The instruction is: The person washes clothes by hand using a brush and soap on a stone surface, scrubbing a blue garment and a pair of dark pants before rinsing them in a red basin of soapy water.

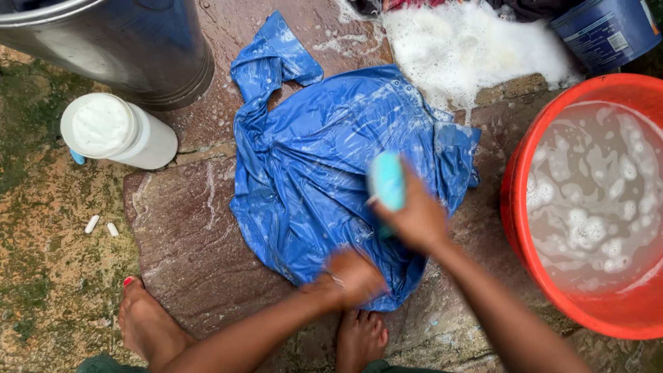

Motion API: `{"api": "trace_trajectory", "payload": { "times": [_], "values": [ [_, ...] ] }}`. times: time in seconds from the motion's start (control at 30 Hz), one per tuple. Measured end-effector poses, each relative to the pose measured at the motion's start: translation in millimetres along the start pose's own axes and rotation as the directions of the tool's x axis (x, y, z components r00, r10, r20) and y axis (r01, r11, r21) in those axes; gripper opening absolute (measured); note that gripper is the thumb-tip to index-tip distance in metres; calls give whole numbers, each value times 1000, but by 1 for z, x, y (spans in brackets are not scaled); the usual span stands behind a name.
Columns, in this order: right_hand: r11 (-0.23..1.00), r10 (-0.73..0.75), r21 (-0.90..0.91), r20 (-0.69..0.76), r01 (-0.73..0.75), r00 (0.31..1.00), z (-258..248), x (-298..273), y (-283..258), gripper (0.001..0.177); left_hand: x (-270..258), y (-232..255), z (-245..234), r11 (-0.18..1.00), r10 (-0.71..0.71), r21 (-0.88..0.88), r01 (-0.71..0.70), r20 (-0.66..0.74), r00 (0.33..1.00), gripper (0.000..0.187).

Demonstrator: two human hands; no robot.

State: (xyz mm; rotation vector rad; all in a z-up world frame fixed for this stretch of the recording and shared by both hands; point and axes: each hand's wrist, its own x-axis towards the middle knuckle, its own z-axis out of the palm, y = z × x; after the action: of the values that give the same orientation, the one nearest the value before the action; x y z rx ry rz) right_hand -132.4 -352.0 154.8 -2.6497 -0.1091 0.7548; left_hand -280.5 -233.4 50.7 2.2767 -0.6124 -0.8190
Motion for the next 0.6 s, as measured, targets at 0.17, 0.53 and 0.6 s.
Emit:
{"api": "trace_trajectory", "payload": {
  "times": [0.17, 0.53, 0.6],
  "values": [
    [805, -444, -288, 285, 518, 849, 70, -54, 0, 105, -45, -68, -95, 852, -427, -59, 521, -655, 623, 136],
    [893, -105, -445, -345, -64, 933, -31, 139, 53, 100, -34, -65, -147, 687, -719, 140, 713, -9, 695, 176],
    [933, -27, -356, -200, -47, 979, 36, 81, 40, 122, -33, -67, -142, 699, -705, 141, 701, -23, 708, 176]
  ]
}}
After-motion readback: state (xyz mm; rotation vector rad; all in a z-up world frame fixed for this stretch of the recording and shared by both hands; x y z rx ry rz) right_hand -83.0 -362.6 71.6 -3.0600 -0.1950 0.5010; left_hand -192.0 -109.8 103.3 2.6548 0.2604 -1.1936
